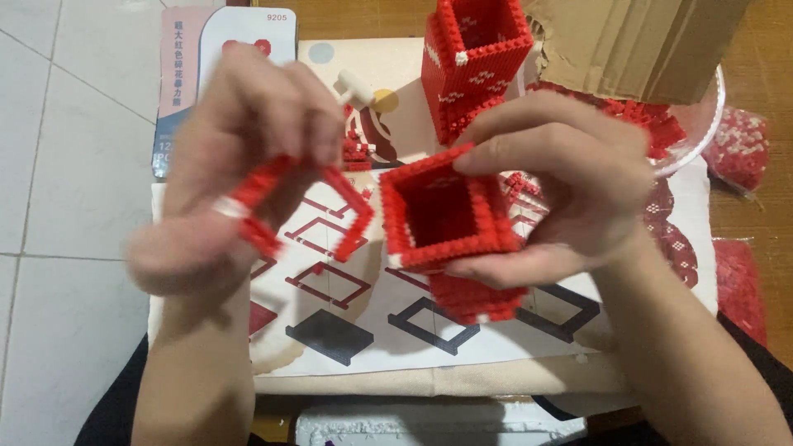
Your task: Assembling a red and white toy structure using small interlocking plastic blocks and a small mallet.
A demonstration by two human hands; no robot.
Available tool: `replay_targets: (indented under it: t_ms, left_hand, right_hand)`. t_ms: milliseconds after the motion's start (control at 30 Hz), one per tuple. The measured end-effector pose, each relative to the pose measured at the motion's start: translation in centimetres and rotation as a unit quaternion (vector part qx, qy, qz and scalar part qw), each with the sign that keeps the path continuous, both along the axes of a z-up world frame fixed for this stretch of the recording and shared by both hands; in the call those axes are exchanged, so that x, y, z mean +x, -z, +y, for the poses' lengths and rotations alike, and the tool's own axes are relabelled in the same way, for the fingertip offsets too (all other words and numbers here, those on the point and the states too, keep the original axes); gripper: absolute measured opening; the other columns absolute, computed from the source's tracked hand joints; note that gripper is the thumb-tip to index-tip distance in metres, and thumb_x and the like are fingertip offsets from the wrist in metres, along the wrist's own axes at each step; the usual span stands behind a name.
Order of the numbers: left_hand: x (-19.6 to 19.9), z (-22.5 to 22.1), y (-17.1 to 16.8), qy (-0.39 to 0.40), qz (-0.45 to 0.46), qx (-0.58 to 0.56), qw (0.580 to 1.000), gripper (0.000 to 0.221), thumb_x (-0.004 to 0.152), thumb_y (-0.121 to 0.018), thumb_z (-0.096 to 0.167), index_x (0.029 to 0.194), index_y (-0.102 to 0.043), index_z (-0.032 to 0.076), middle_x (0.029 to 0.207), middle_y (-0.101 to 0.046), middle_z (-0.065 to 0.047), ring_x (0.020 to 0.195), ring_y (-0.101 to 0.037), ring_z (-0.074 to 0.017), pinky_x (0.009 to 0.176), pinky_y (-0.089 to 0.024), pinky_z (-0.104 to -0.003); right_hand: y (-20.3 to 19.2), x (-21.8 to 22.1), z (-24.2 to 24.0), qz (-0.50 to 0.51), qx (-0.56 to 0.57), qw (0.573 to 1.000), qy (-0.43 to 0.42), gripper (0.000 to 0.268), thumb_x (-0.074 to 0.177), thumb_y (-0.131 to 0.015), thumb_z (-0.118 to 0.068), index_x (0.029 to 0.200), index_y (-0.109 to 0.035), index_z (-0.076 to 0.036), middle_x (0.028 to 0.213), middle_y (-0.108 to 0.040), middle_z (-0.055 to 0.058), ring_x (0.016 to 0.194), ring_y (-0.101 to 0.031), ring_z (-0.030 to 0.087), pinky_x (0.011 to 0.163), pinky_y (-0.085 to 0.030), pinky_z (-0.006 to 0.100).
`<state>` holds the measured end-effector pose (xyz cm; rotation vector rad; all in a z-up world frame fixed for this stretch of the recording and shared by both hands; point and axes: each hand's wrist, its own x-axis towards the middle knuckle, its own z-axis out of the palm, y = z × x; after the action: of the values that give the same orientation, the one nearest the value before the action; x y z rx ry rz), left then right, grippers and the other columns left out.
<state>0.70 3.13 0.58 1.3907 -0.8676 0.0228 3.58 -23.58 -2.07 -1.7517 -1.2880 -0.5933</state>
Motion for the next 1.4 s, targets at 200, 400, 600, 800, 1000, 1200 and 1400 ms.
replay_targets:
  t_ms: [200,400,600,800,1000,1200,1400]
  left_hand:
    - [1.3,0.7,1.1,0.066,0.026,-0.099,0.993,0.032,0.090,-0.050,0.046,0.107,-0.045,0.019,0.108,-0.048,-0.001,0.099,-0.053,-0.0129,0.090,-0.047,-0.026]
    - [0.9,0.2,0.8,0.060,0.055,-0.142,0.986,0.026,0.091,-0.047,0.042,0.104,-0.045,0.020,0.105,-0.049,-0.001,0.094,-0.050,-0.0114,0.084,-0.042,-0.028]
    - [2.8,1.8,1.5,0.149,0.027,-0.256,0.955,0.027,0.100,-0.058,0.044,0.106,-0.051,0.019,0.102,-0.049,0.002,0.079,-0.041,-0.0084,0.071,-0.032,-0.024]
    - [2.0,3.7,1.6,0.149,0.090,-0.325,0.930,0.020,0.103,-0.065,0.035,0.112,-0.059,0.018,0.106,-0.051,0.003,0.087,-0.035,-0.0054,0.077,-0.029,-0.021]
    - [2.1,3.1,-0.5,0.174,0.082,-0.321,0.927,0.021,0.102,-0.064,0.036,0.110,-0.058,0.018,0.105,-0.050,0.002,0.085,-0.032,-0.0084,0.077,-0.028,-0.023]
    - [2.2,0.7,-2.4,0.186,-0.022,-0.173,0.967,0.048,0.084,-0.058,0.042,0.124,-0.048,0.019,0.104,-0.058,-0.002,0.093,-0.061,-0.0147,0.086,-0.057,-0.030]
    - [-0.3,-0.8,-5.4,0.050,0.019,-0.011,0.999,0.058,0.073,-0.060,0.025,0.125,-0.035,0.019,0.100,-0.058,-0.001,0.086,-0.059,-0.0130,0.075,-0.053,-0.023]
  right_hand:
    - [2.1,-0.3,2.0,0.003,-0.043,0.998,-0.043,0.039,0.070,-0.085,-0.036,0.070,-0.061,-0.006,0.102,-0.071,0.018,0.087,-0.073,0.029,0.068,-0.067,0.035]
    - [-3.3,-2.5,3.2,0.100,-0.183,0.978,-0.030,0.078,0.073,-0.065,-0.070,0.103,-0.058,0.001,0.125,-0.065,0.026,0.092,-0.070,0.031,0.078,-0.061,0.040]
    - [-3.2,-2.3,8.6,0.062,-0.441,0.887,0.124,0.073,0.104,-0.035,-0.069,0.120,-0.067,-0.005,0.095,-0.065,0.017,0.072,-0.070,0.031,0.072,-0.057,0.052]
    - [-3.1,-2.0,9.9,0.168,-0.521,0.829,0.113,0.058,0.105,-0.030,-0.058,0.119,-0.070,-0.018,0.086,-0.064,0.012,0.056,-0.064,0.021,0.054,-0.058,0.047]
    - [-3.7,-2.4,9.8,0.170,-0.485,0.849,0.124,0.053,0.106,-0.043,-0.052,0.087,-0.076,-0.015,0.082,-0.070,0.014,0.053,-0.068,0.033,0.051,-0.054,0.049]
    - [-2.5,-2.4,9.5,0.124,-0.467,0.868,0.114,0.061,0.107,-0.031,-0.056,0.116,-0.067,-0.008,0.108,-0.067,0.023,0.084,-0.070,0.037,0.073,-0.058,0.058]
    - [-5.3,-2.7,4.8,-0.009,-0.179,0.980,0.084,0.020,0.096,-0.059,-0.029,0.103,-0.062,-0.010,0.101,-0.060,0.007,0.092,-0.055,0.021,0.082,-0.046,0.037]
